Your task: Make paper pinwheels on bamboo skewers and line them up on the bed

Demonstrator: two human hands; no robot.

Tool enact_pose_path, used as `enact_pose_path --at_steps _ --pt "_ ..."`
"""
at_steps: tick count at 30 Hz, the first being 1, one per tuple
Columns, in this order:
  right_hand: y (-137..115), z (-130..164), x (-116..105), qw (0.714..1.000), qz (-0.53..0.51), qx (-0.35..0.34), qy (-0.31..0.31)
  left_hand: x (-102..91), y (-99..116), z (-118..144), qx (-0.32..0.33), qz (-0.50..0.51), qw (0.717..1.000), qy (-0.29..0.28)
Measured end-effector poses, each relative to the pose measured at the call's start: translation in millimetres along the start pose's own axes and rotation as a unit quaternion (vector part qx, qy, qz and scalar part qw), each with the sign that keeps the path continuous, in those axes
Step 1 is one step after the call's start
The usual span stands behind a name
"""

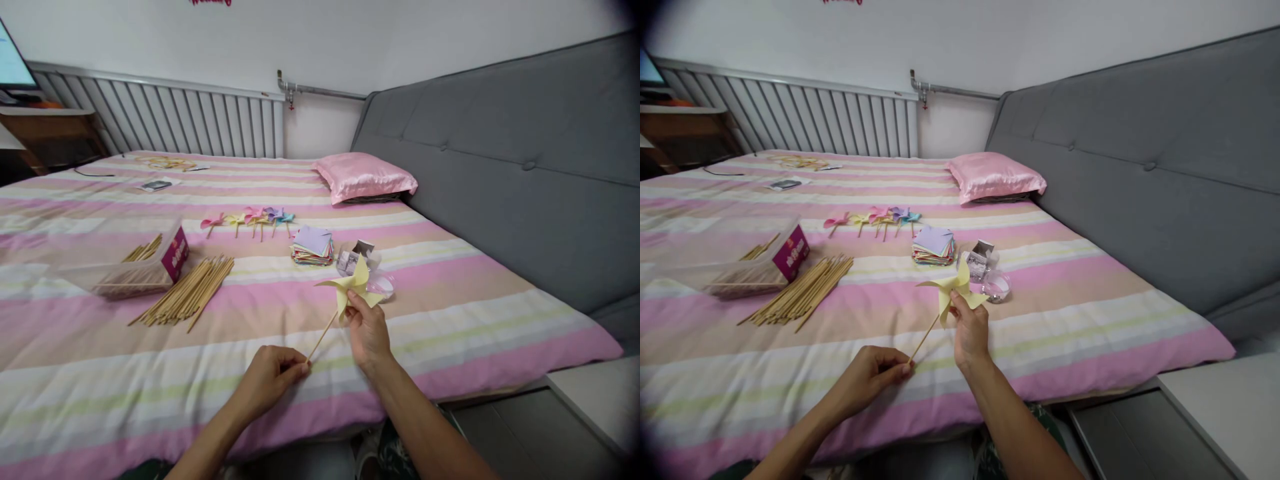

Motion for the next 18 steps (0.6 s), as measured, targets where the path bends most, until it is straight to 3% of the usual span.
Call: enact_pose_path --at_steps 14,18 --pt "0.4 -1.2 -6.5 0.998 0.047 -0.021 0.040 1.4 -3.7 5.9 -0.010 -0.009 1.000 0.016" --pt "2.2 0.4 -4.9 0.998 0.057 -0.016 0.023 1.6 -1.7 9.2 -0.017 0.006 1.000 0.023"
Point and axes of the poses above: each hand's wrist, its own z-axis away from the middle knuckle, its own x-axis out of the palm, y = z × x, the point moved 2 cm from there along -z, towards the middle knuckle, and after that the axes turned 13 degrees about x, right-handed, at the moved point
